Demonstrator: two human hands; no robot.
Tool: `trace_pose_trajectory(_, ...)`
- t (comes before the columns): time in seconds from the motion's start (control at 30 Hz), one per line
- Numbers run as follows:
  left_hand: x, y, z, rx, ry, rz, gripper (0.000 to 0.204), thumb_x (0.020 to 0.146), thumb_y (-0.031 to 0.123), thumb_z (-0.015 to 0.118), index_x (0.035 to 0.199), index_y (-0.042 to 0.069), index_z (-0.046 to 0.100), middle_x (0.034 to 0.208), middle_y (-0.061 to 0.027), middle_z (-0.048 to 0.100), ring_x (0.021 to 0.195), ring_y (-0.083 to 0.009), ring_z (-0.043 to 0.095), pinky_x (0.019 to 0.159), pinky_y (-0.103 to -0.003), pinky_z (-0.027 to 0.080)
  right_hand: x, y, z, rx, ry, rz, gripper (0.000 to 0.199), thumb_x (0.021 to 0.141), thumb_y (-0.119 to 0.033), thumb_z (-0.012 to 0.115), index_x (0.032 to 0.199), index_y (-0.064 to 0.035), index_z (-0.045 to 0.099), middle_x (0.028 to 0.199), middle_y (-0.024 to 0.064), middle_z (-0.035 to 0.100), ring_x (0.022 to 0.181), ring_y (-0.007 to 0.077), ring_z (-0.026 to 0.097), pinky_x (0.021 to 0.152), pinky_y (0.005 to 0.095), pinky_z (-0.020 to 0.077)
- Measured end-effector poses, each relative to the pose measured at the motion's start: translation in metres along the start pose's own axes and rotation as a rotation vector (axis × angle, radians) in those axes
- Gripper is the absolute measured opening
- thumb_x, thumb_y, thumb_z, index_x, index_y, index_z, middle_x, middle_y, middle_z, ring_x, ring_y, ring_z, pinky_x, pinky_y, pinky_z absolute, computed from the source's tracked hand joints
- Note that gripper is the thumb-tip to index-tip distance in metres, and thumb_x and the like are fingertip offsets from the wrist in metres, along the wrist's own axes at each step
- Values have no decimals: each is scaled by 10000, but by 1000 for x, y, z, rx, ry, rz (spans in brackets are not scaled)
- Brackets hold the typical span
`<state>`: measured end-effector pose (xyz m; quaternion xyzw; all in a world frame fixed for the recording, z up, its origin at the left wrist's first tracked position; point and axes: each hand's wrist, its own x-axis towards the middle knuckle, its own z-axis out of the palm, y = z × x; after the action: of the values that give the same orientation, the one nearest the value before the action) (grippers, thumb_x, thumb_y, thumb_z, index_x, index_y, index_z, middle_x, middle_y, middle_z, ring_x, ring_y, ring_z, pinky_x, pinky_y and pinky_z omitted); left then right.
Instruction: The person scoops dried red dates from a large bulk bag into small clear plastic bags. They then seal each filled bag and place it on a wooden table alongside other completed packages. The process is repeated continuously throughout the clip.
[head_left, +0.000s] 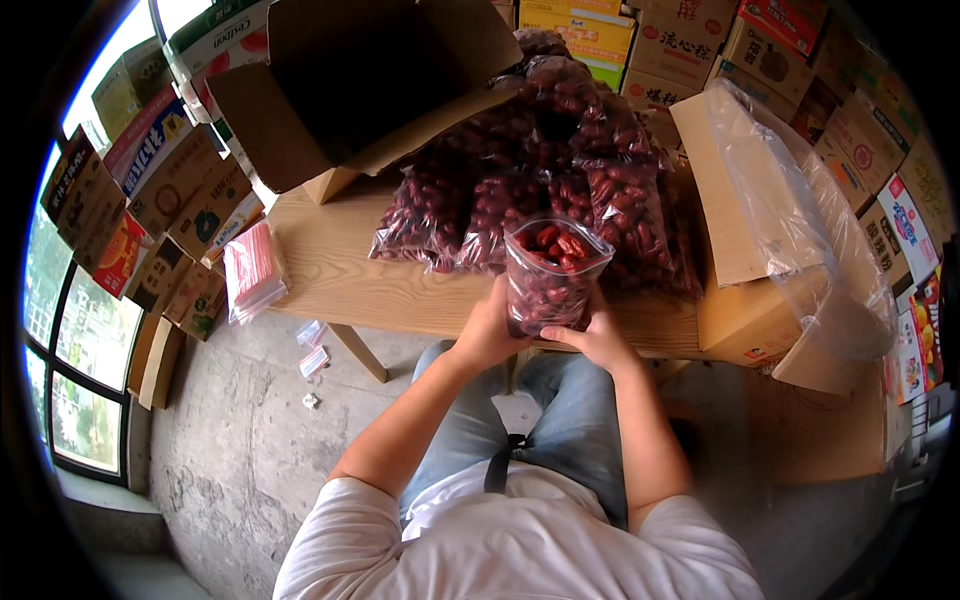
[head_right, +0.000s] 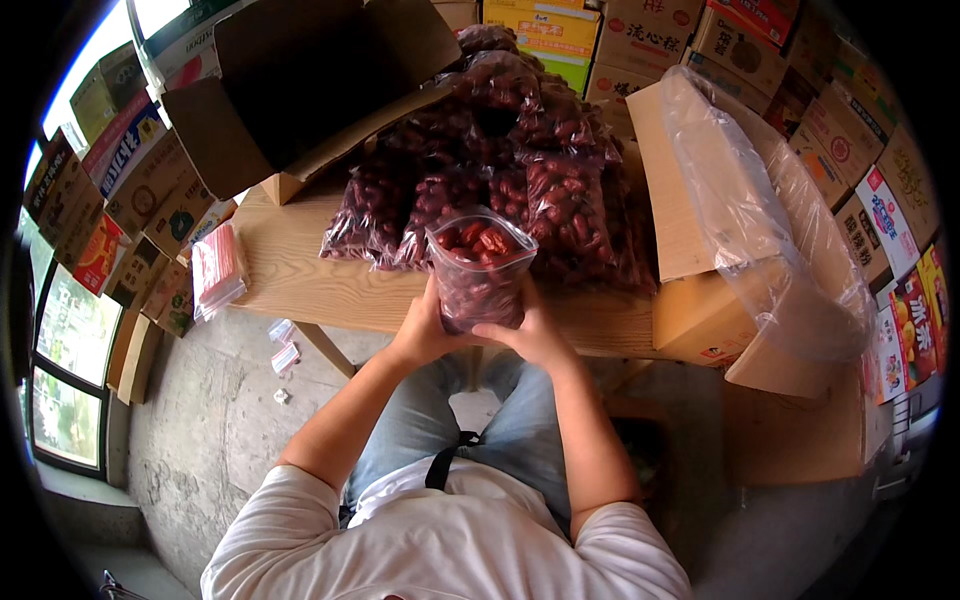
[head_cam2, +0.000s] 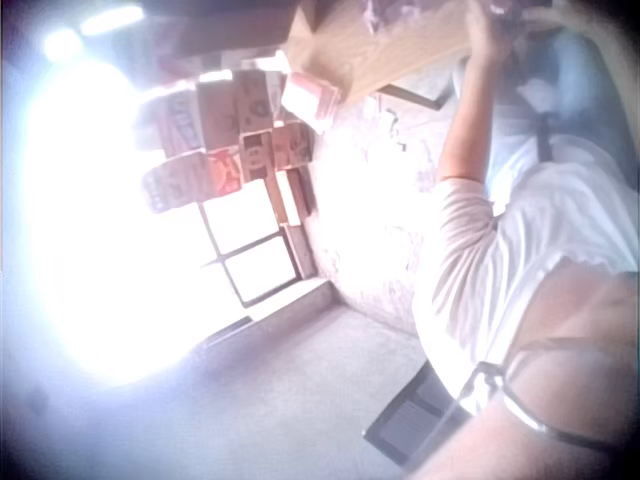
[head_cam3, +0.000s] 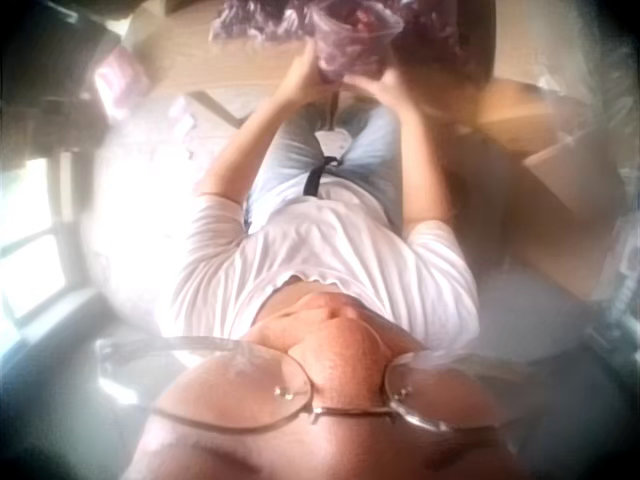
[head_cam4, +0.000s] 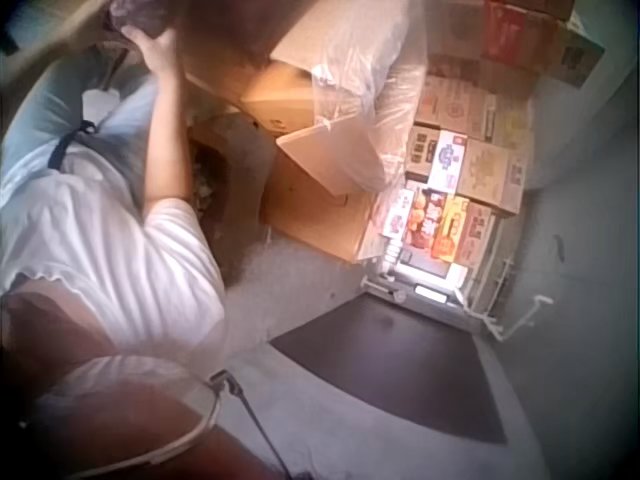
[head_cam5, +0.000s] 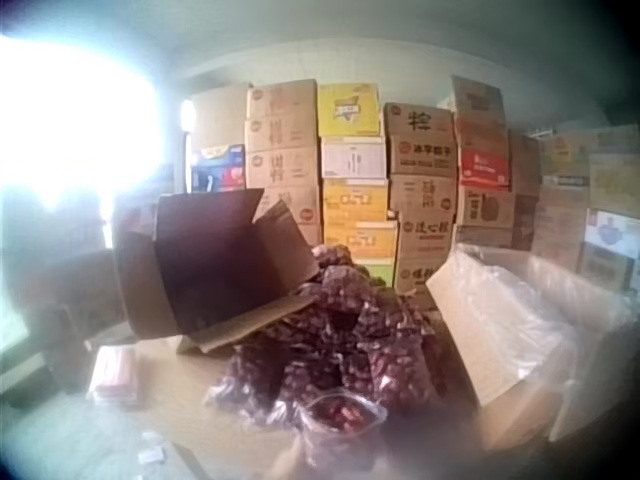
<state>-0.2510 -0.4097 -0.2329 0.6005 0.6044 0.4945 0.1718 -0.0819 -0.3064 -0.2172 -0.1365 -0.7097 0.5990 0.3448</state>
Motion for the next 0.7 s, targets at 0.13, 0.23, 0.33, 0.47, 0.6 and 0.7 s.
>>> trace_pose_trajectory(0.13, 0, 8, -3, -80, 36, -6, 862, 613, 110, 865, 1301, 35, 351, 1086, -199, 638, 1006, -408, 615, 809, -437, 504, 1, -1, 1, 148, 50, 10, 889, 657, -23, 847, 1395, -30, 351, 1325, 90, 503, 1202, 195, 505, 1013, 341, 418)
trace_pose_trajectory(0.23, -4, 2, -2, -58, 110, 85, 770, 603, 101, 874, 1235, 27, 441, 1050, -177, 639, 961, -373, 631, 808, -413, 512, 2, -1, 2, 126, 74, -24, 856, 655, 3, 840, 1375, -27, 379, 1303, 84, 522, 1195, 185, 509, 1007, 335, 423)
trace_pose_trajectory(0.33, -10, -10, -3, 16, 155, 134, 648, 626, 104, 868, 1165, 15, 519, 1018, -141, 630, 947, -294, 622, 835, -365, 503, 0, 5, -1, 144, 88, -30, 839, 649, 13, 839, 1363, -19, 398, 1288, 84, 536, 1188, 181, 513, 1005, 332, 424)
trace_pose_trajectory(0.47, -19, -1, -2, -142, 170, 30, 516, 680, 101, 843, 1104, -2, 567, 1015, -105, 621, 989, -188, 598, 884, -308, 473, -1, 7, 0, 170, 98, -4, 837, 643, 12, 841, 1358, -9, 407, 1283, 86, 542, 1176, 180, 519, 1002, 329, 423)
trace_pose_trajectory(0.6, -26, -4, 0, -48, 205, 95, 465, 690, 87, 833, 1070, -10, 584, 1018, -102, 622, 985, -175, 594, 871, -295, 463, -1, 4, 3, 117, 115, -38, 840, 642, 3, 844, 1358, -4, 405, 1290, 87, 533, 1185, 179, 507, 1010, 330, 415)
trace_pose_trajectory(0.7, -26, -7, -7, -173, 116, 77, 443, 706, 86, 824, 1065, -12, 584, 1019, -96, 623, 959, -166, 591, 855, -291, 464, -2, 7, 4, 113, 116, -40, 834, 644, -2, 843, 1355, -2, 407, 1291, 87, 528, 1191, 176, 497, 1016, 329, 407)
